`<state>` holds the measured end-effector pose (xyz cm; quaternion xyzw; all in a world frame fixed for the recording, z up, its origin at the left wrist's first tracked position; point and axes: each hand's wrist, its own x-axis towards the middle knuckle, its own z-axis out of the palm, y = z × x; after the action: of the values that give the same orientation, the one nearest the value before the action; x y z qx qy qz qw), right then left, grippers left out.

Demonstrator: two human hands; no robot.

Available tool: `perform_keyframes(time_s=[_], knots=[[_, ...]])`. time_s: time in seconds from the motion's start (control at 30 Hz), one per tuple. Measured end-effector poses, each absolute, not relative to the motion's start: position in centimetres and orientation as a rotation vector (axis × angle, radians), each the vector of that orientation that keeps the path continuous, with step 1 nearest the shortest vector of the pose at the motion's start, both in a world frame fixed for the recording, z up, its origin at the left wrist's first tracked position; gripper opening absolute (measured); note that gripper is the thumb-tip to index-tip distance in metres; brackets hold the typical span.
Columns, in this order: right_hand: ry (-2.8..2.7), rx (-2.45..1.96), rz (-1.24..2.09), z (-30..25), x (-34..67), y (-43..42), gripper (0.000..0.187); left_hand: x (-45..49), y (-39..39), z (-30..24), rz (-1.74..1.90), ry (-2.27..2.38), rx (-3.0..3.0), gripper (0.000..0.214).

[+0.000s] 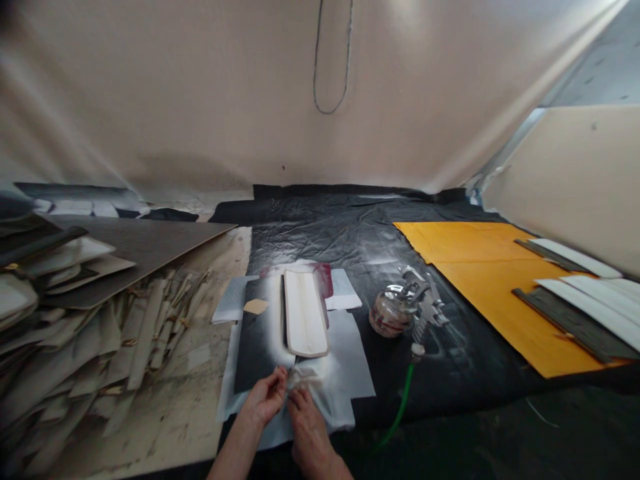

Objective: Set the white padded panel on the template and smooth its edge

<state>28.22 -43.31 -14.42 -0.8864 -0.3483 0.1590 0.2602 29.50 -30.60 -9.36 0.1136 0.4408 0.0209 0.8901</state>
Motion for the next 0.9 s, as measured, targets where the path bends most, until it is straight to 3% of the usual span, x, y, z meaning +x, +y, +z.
perform_keyframes(time_s=[0.33,0.77,0.9], knots=[[-0.985,-2.453,0.462,-14.9,28.2,-43.2,0.062,26.7,-30.2,-11.1,-0.013,0.701,0.163,0.017],[-1.015,-2.254,0.014,-17.3,27.4,-43.3,0.047,27.6,-32.0,-12.5,0.170,0.792,0.632,0.014],[-1.036,-2.431,0.011,-20.4,27.7,-42.8,0.052,27.4,-32.3,-12.9,0.184,0.794,0.645,0.016]])
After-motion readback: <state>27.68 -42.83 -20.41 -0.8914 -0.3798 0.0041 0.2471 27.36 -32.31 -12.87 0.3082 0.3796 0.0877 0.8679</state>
